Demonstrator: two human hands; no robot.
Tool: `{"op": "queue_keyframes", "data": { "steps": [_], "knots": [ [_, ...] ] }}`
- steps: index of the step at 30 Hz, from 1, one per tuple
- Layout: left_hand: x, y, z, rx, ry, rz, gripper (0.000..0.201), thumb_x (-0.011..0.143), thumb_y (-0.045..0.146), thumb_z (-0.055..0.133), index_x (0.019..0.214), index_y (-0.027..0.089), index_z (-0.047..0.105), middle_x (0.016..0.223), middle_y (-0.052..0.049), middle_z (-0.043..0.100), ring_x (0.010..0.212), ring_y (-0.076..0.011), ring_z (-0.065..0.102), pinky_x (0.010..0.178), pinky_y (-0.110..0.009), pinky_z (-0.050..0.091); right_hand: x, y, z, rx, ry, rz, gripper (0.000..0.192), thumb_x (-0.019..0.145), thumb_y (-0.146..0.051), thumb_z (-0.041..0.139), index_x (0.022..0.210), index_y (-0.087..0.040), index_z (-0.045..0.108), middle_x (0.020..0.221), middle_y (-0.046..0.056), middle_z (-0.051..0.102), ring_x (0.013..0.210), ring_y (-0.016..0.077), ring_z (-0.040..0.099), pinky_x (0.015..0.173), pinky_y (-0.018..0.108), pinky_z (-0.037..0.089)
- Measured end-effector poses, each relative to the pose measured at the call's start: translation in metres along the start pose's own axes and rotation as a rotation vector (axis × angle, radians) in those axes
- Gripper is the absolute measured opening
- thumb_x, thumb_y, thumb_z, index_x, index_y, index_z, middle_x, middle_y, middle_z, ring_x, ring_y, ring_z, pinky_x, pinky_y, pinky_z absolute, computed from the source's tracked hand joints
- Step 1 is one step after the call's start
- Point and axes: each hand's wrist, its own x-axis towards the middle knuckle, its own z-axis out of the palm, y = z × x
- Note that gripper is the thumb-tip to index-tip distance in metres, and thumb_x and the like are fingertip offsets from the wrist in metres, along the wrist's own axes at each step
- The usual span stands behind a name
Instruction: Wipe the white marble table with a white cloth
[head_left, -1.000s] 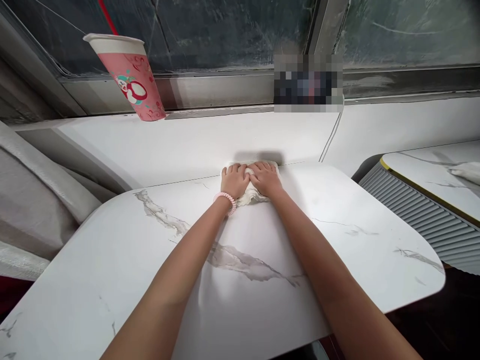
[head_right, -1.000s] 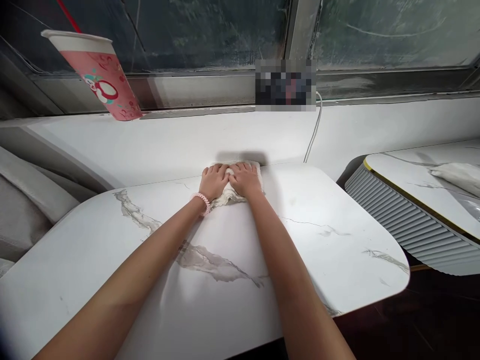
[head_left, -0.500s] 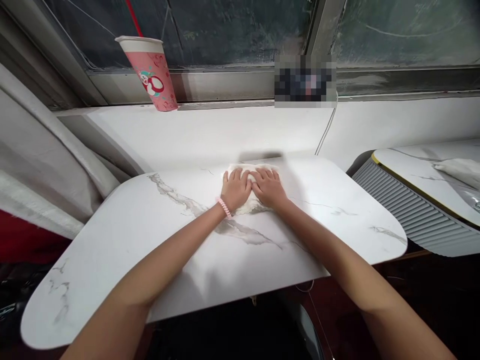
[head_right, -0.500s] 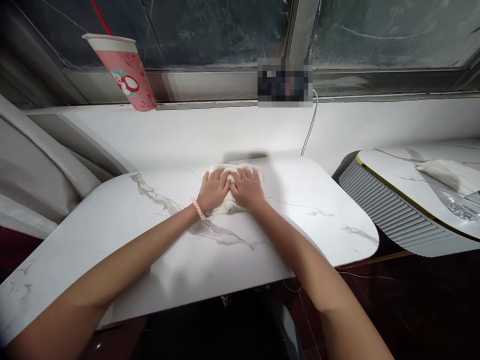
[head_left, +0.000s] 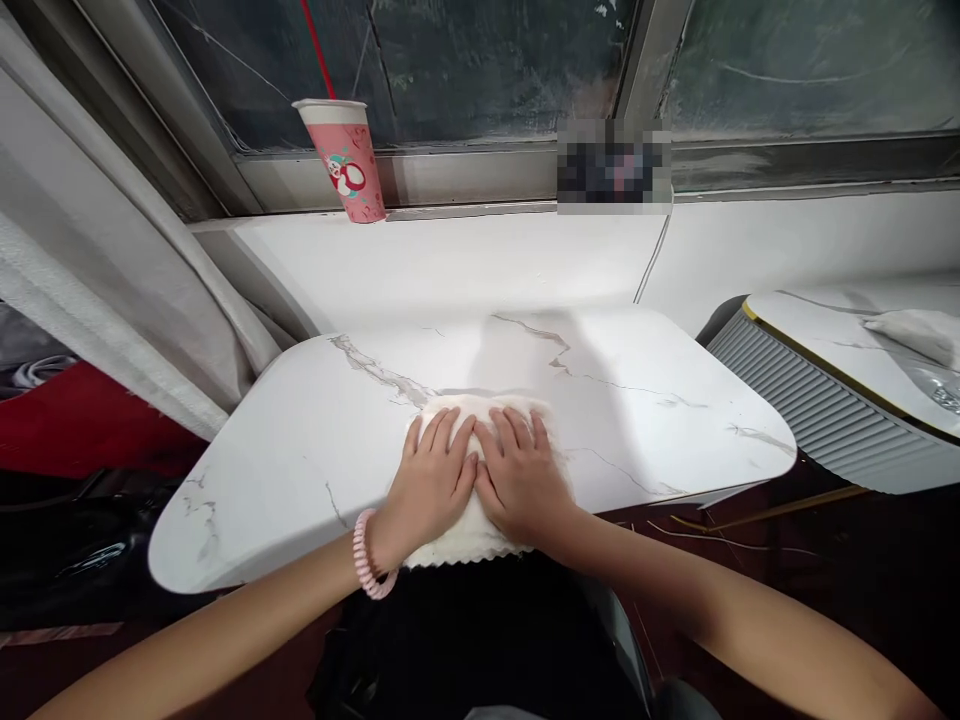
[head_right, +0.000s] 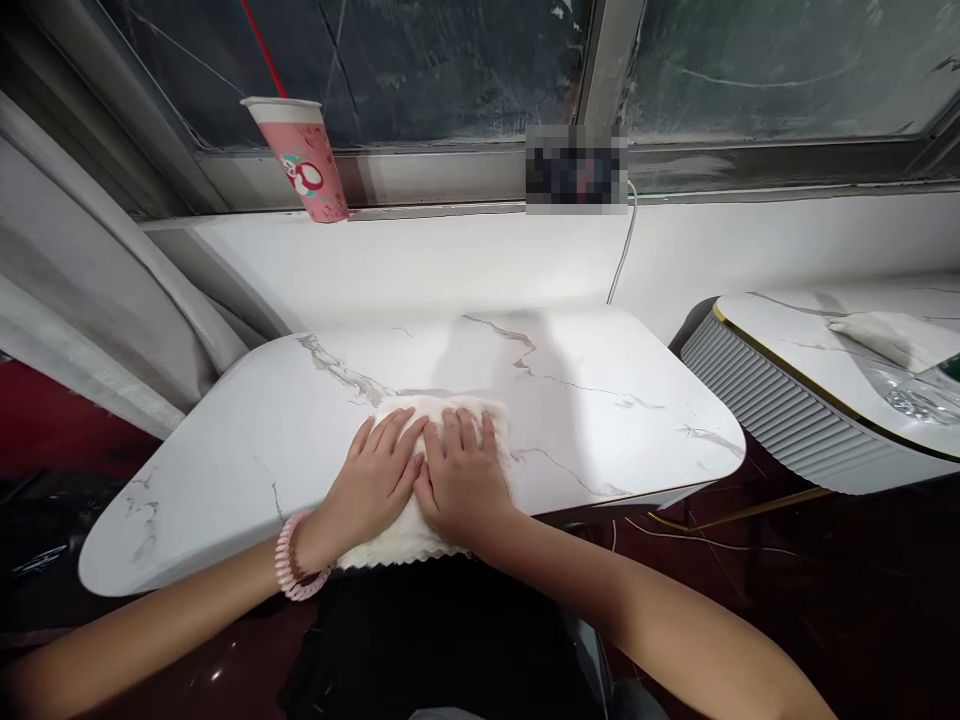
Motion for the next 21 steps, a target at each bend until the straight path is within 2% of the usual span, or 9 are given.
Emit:
{"op": "queue_keyframes", "data": {
  "steps": [5, 15, 21],
  "knots": [
    [0.014, -0.023, 0.005, -0.003, -0.030, -0.032, 0.048, 0.100, 0.028, 0.025, 0.138, 0.014, 0.050, 0.144, -0.016, 0.052, 0.137, -0.0290, 0.044, 0.116, -0.054, 0.030, 0.028, -0.001, 0.010, 0.014, -0.006, 0.003, 0.052, 0.096, -0.032, 0.037, 0.141, -0.010, 0.051, 0.146, 0.020, 0.048, 0.136, 0.0374, 0.038, 0.115, 0.060, 0.021],
    [0.108, -0.095, 0.037, -0.046, -0.047, -0.145, 0.043, 0.098, 0.028, 0.030, 0.135, 0.018, 0.050, 0.143, -0.013, 0.053, 0.135, -0.0254, 0.044, 0.116, -0.048, 0.027, 0.145, 0.031, 0.048, 0.031, 0.041, 0.056, 0.042, 0.097, -0.026, 0.036, 0.134, -0.017, 0.054, 0.140, 0.014, 0.053, 0.130, 0.0304, 0.041, 0.113, 0.054, 0.023],
    [0.147, -0.129, 0.055, -0.086, -0.023, -0.224, 0.041, 0.098, 0.028, 0.032, 0.133, 0.020, 0.051, 0.141, -0.012, 0.055, 0.132, -0.0264, 0.046, 0.116, -0.048, 0.027, 0.200, 0.044, 0.068, 0.028, 0.081, 0.055, 0.039, 0.099, -0.024, 0.035, 0.132, -0.018, 0.055, 0.138, 0.013, 0.055, 0.129, 0.0286, 0.043, 0.112, 0.050, 0.023]
  ]
}}
